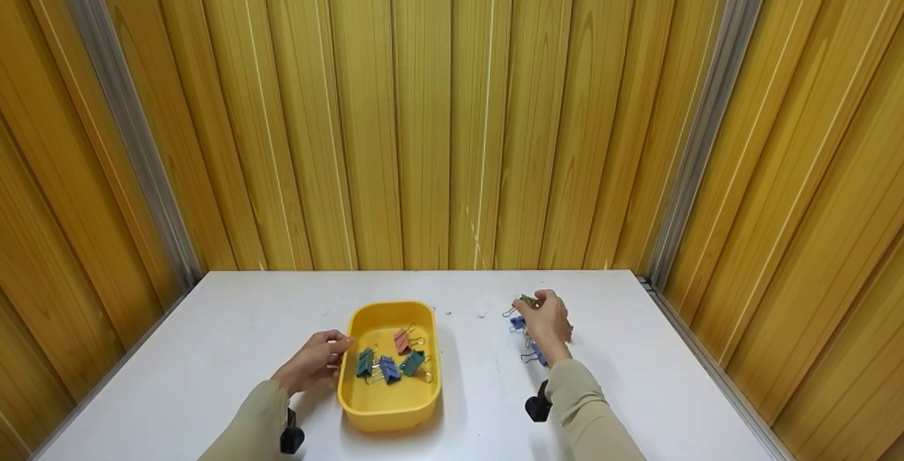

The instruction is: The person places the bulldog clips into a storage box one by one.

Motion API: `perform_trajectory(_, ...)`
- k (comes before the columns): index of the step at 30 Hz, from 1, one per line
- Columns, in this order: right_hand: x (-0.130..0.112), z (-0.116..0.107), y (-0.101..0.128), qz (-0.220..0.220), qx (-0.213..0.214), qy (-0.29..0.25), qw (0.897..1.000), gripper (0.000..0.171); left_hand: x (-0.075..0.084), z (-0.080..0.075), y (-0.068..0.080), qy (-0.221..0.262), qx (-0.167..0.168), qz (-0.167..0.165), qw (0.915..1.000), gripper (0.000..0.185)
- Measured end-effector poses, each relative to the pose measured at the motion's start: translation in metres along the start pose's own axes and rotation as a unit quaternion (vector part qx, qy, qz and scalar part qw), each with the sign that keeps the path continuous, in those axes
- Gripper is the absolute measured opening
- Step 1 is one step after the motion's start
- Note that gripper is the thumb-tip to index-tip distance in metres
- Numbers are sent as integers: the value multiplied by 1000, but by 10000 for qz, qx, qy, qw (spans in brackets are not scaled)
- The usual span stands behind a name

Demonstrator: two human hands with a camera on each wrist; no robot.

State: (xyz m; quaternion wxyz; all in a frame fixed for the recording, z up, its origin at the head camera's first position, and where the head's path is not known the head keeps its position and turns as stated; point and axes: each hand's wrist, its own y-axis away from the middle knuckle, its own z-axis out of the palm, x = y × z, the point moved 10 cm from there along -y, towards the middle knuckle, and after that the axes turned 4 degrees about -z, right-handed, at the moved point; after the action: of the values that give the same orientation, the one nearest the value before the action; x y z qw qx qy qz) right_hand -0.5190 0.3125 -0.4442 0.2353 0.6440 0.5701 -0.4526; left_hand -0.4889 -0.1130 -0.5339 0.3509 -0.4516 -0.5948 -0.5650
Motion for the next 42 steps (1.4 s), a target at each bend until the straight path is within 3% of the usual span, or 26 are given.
perform_trajectory(8, -15, 10, 1, -38, -152, 168, 9997, 57, 2, 1, -1, 41, -59, 135, 9999, 17)
perform_trajectory(23, -53, 29, 9, -858, 11, -5, 9963, 47, 7, 2, 1, -3, -83, 322, 9994, 16)
perform_trajectory(35, -81, 65, 21, -1225, -77, -184, 9923, 41, 5, -1, 0, -69, -9, 210, 9998, 16)
perform_trajectory(42, -102, 91, 33, -1617, -206, -501, 9854, 37, 7, 0, 1, -29, -79, 390, 9992, 16)
